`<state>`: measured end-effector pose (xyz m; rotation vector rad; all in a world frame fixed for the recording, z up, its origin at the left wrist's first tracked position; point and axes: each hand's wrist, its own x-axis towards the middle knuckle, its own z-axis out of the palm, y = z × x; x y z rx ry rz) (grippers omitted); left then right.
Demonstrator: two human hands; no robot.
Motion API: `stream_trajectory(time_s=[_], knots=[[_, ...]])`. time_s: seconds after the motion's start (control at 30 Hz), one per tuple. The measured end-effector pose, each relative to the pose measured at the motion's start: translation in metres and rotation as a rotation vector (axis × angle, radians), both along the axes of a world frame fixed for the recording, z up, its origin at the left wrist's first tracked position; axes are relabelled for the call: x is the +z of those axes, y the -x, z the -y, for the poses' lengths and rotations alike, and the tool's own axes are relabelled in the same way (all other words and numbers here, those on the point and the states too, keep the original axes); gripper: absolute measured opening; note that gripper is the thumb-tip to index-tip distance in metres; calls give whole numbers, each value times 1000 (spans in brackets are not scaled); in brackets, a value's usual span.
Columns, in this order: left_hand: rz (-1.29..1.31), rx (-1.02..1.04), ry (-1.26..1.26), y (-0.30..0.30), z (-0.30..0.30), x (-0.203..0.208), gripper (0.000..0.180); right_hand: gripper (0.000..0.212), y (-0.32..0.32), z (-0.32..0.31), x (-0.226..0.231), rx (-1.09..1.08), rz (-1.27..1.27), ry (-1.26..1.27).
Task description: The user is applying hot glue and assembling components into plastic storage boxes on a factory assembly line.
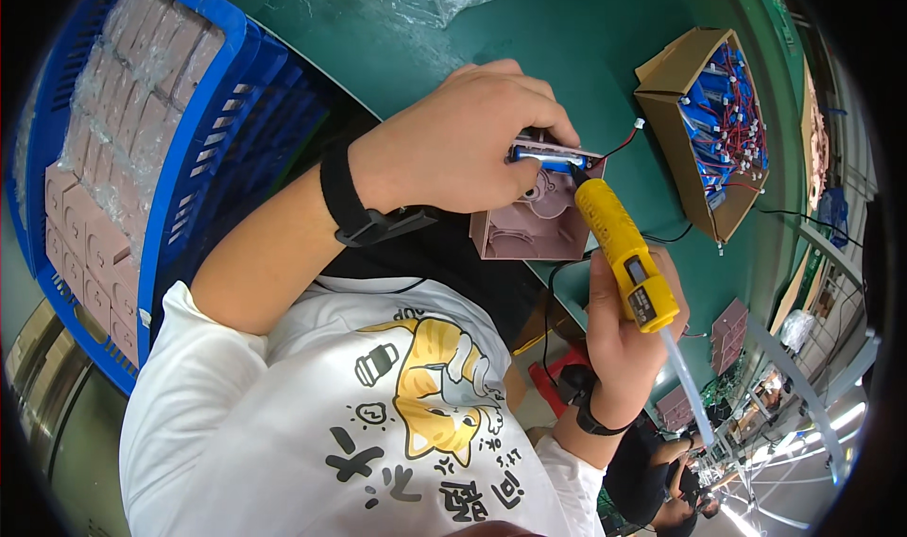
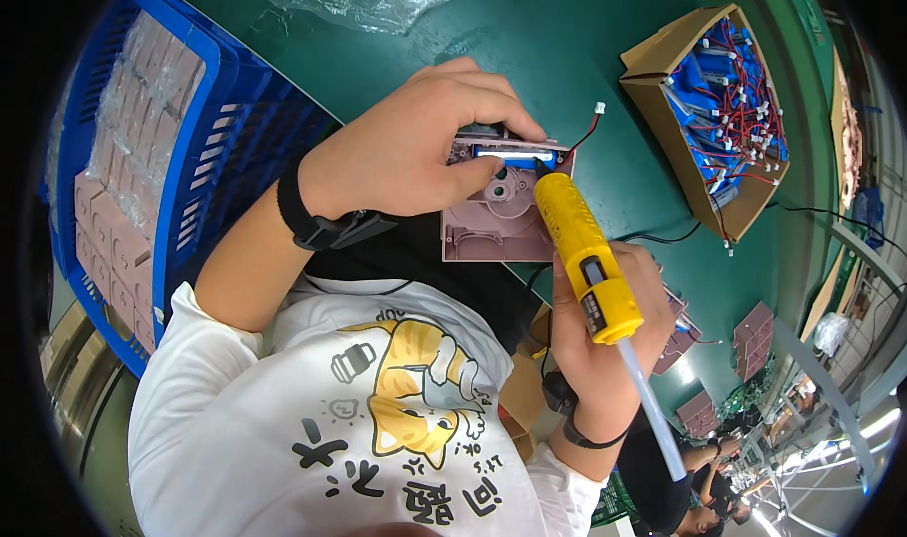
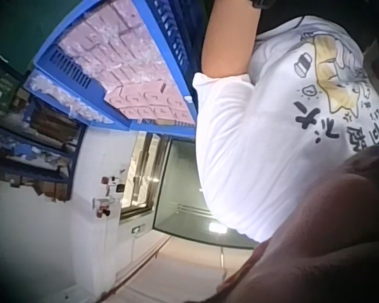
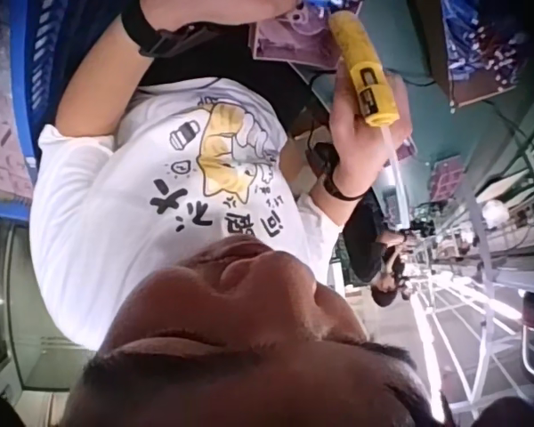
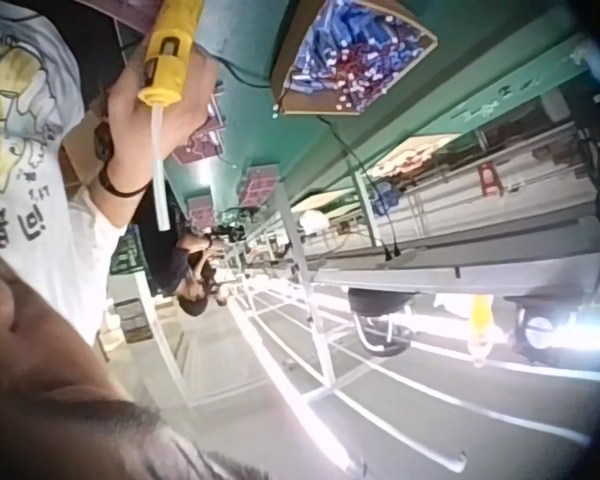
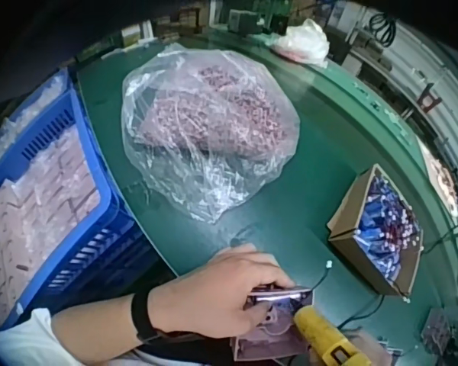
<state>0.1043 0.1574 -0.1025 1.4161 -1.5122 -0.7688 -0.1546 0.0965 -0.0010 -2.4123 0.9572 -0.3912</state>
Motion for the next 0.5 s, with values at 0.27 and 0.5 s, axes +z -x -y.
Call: stream_trajectory(time_s=[0.27,0.5], knots=[[29,19,48,1,2,-4,42,21,5,3,-3,-62,-13,-211],[38,18,55,0,-1,-7,40,34,18,2,5,-114,-170,-205]])
